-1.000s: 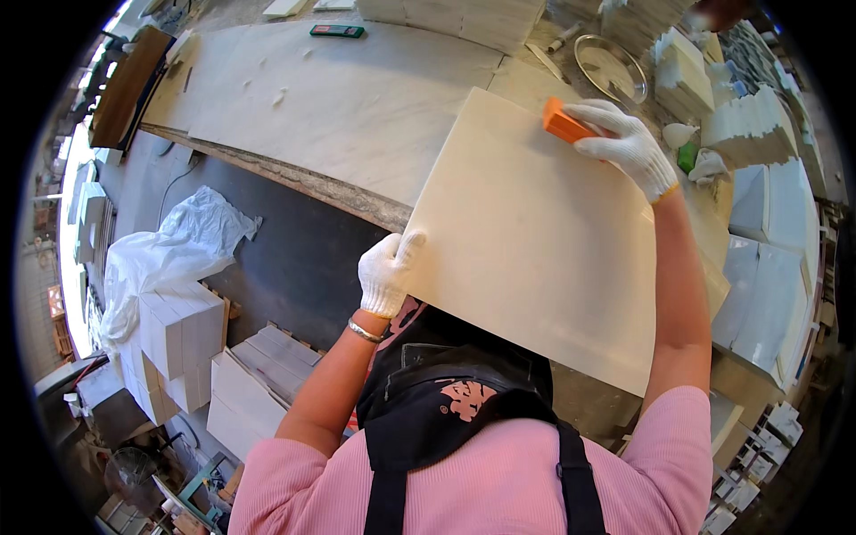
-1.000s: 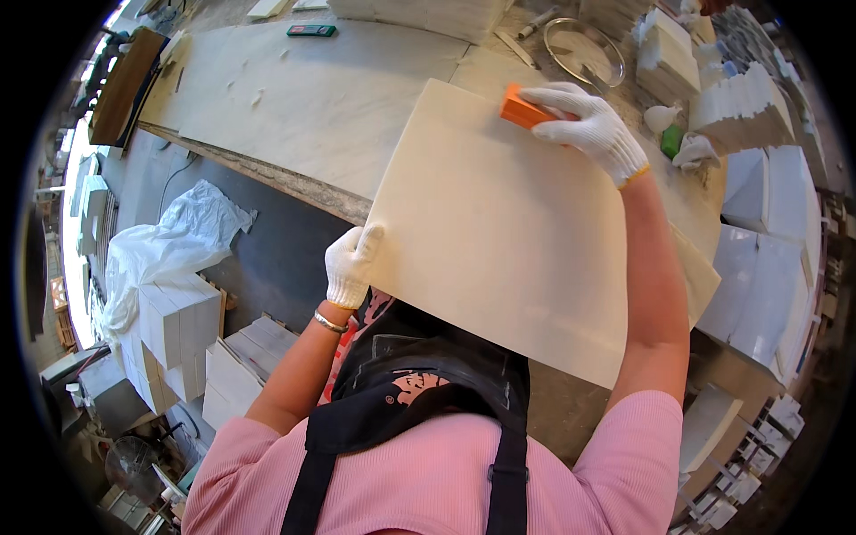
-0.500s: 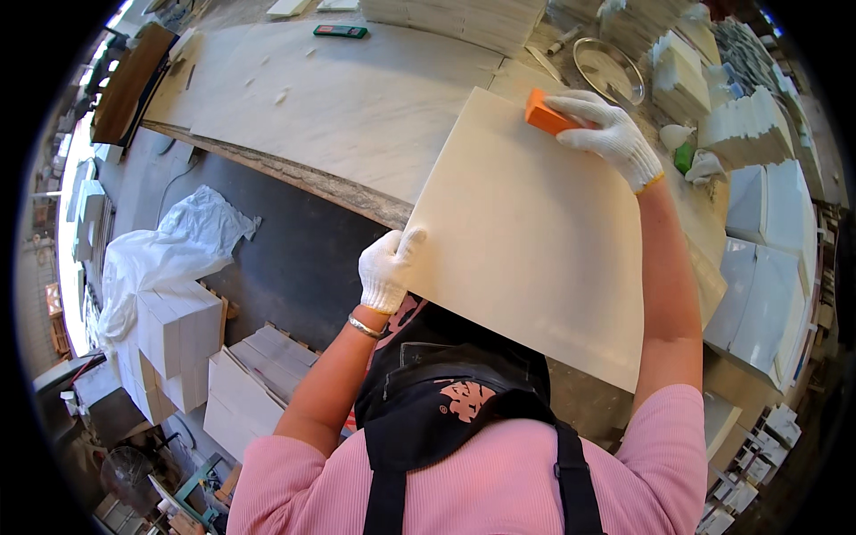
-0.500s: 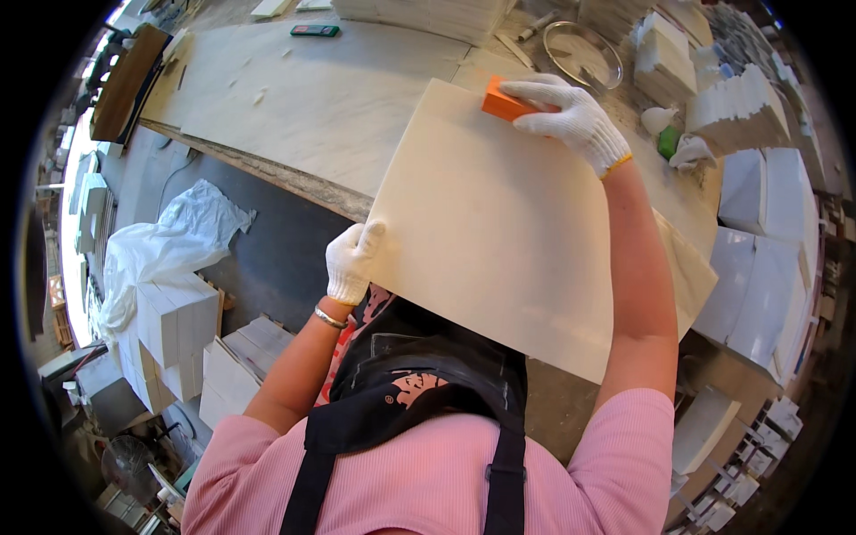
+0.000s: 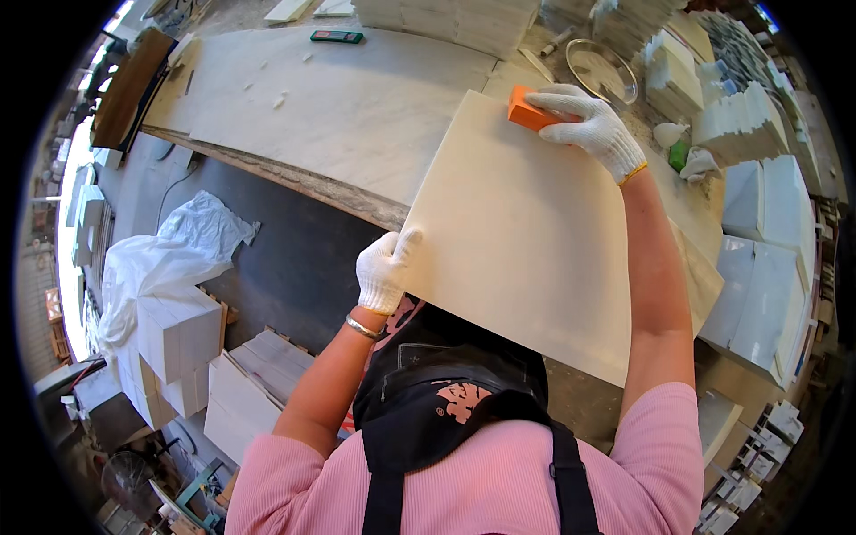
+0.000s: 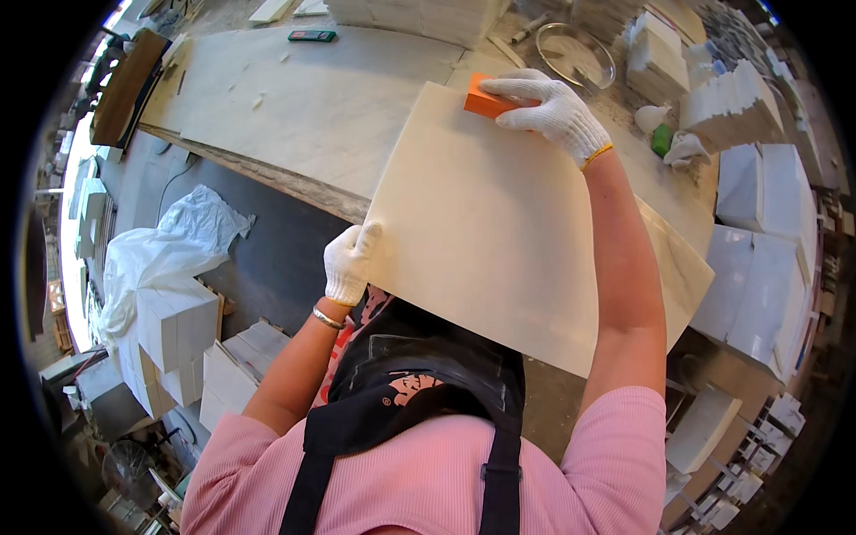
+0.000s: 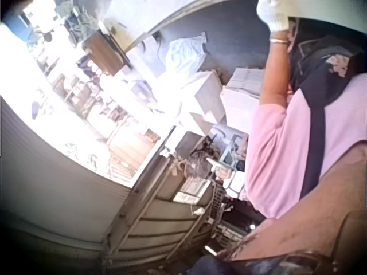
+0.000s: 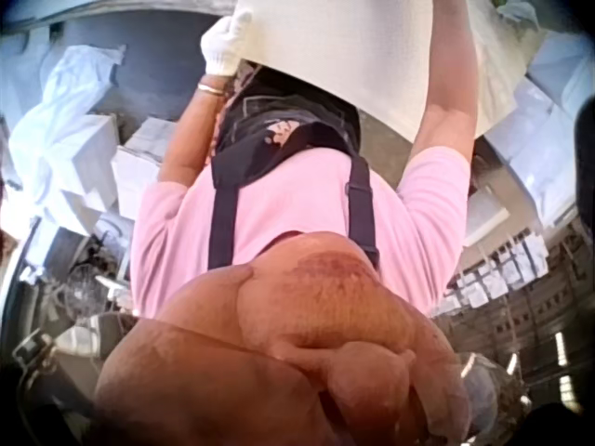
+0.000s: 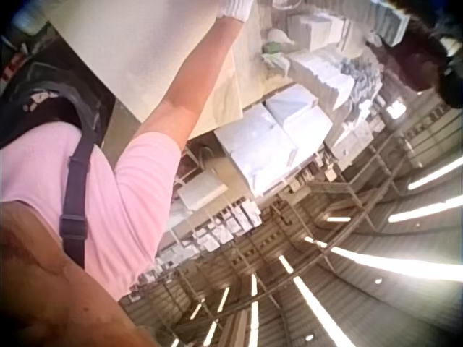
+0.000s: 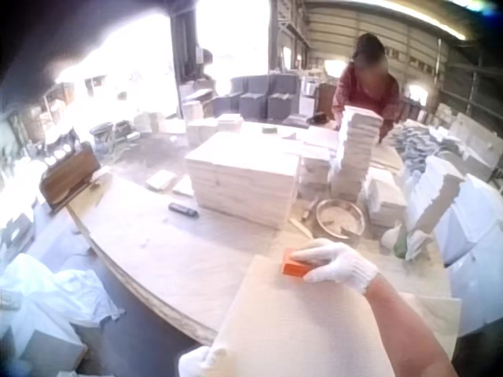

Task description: The person picks up a rectangular white foam board from a stack and places it on a workbench. They use a utility knife to trim the edges of the board, then smooth the cut edges with an orange sanding block. The person repeats this process on multiple sides of the board.

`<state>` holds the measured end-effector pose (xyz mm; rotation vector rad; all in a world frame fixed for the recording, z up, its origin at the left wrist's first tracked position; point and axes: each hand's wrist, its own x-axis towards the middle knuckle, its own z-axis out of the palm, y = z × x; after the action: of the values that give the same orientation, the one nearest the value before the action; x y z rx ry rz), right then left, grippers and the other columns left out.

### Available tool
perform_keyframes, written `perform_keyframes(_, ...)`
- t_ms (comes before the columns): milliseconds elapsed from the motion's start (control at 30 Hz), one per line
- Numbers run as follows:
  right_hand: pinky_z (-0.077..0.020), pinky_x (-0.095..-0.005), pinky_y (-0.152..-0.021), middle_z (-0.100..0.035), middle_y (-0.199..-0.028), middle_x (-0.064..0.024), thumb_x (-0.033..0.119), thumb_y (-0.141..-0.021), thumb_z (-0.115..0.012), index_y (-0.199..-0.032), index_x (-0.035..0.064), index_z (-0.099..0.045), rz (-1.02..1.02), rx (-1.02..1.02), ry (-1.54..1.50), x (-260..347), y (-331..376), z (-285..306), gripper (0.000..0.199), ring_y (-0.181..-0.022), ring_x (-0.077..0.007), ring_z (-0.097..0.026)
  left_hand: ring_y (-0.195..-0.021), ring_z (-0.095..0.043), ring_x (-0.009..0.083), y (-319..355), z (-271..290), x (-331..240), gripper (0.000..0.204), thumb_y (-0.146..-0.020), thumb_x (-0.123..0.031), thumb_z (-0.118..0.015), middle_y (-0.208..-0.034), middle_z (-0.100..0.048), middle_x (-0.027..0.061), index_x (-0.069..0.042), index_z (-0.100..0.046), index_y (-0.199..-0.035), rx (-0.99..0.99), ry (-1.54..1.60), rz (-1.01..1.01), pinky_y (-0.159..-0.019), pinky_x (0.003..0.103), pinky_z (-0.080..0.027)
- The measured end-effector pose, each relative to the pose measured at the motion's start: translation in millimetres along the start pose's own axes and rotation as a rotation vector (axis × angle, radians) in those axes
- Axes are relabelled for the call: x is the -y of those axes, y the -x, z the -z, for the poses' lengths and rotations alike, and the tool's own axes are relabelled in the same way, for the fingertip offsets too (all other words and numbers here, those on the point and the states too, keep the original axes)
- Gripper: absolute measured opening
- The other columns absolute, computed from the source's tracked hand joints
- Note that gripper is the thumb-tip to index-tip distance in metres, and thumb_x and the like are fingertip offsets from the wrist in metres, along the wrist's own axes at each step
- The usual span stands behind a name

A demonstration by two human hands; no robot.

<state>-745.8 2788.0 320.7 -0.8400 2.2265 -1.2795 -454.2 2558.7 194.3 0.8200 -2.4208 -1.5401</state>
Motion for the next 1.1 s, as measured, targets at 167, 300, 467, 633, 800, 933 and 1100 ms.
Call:
perform_keyframes(167,-0.0511,-0.0261,-0.074,-0.058,-0.133,-0.0062,0.008,-0.069,-0.079,-0.124,0.0088,-0.072,-0.164,-0.026,0.060,-20,62,53,0.055,-0.098,-0.0133,-0.059,-0.053,-0.045,0.0278,3,-1,5,0.060,-0.096,-0.055,-0.059,-0.062,-0.051,0.0173,-0.001,-0.056,-0.068,0.001,-0.010,-0.005,-0.053,0.037,-0.041)
perform_keyframes(300,-0.0499,-0.0275,-0.080,-0.058,-0.131,-0.0060,0.006,-0.069,-0.077,-0.123,0.0060,-0.072,-0.147,-0.062,0.029,-44,91,80,0.055,-0.103,-0.0118,-0.057,-0.054,-0.048,0.0288,4,3,-1,0.060,-0.096,-0.054,-0.059,-0.062,-0.052,0.0178,-0.002,-0.056,-0.068,0.001,-0.071,-0.008,-0.054,0.037,-0.042)
perform_keyframes(467,-0.0494,-0.0277,-0.077,-0.060,-0.121,-0.0021,0.011,-0.074,-0.076,-0.123,0.0075,-0.072,-0.043,-0.020,0.010,-1,17,14,0.049,-0.097,-0.0125,-0.059,-0.054,-0.050,0.0291,4,2,-6,0.060,-0.096,-0.054,-0.058,-0.062,-0.053,0.0178,-0.002,-0.056,-0.068,0.001,-0.080,-0.014,-0.054,0.037,-0.043)
perform_keyframes(633,-0.0505,-0.0271,-0.081,-0.058,-0.129,-0.0017,0.011,-0.075,-0.077,-0.125,0.0085,-0.071,-0.083,-0.001,0.022,11,0,-3,0.051,-0.108,-0.0128,-0.059,-0.054,-0.048,0.0288,0,2,-3,0.061,-0.096,-0.056,-0.058,-0.062,-0.052,0.0176,-0.002,-0.056,-0.069,0.020,-0.058,0.003,-0.054,0.037,-0.042)
perform_keyframes(800,-0.0508,-0.0270,-0.084,-0.059,-0.132,-0.0050,0.006,-0.070,-0.077,-0.124,0.0055,-0.071,-0.215,-0.061,0.056,-25,80,68,0.054,-0.106,-0.0134,-0.059,-0.053,-0.047,0.0292,4,4,-2,0.061,-0.096,-0.056,-0.058,-0.062,-0.052,0.0175,-0.002,-0.056,-0.068,0.013,-0.071,-0.006,-0.053,0.037,-0.041)
perform_keyframes(933,-0.0509,-0.0253,-0.077,-0.059,-0.130,-0.0062,0.005,-0.069,-0.077,-0.124,0.0052,-0.071,-0.136,-0.084,0.059,-35,93,78,0.055,-0.100,-0.0130,-0.059,-0.053,-0.047,0.0295,4,2,-4,0.060,-0.096,-0.055,-0.058,-0.062,-0.051,0.0174,-0.002,-0.056,-0.068,0.002,-0.095,-0.021,-0.053,0.037,-0.042)
perform_keyframes(1100,-0.0505,-0.0269,-0.079,-0.059,-0.126,-0.0025,0.009,-0.074,-0.077,-0.125,0.0073,-0.071,-0.123,0.005,0.013,9,9,9,0.051,-0.102,-0.0136,-0.058,-0.053,-0.047,0.0287,3,2,-3,0.060,-0.096,-0.055,-0.059,-0.062,-0.052,0.0171,-0.002,-0.057,-0.069,0.003,-0.055,-0.008,-0.053,0.037,-0.042)
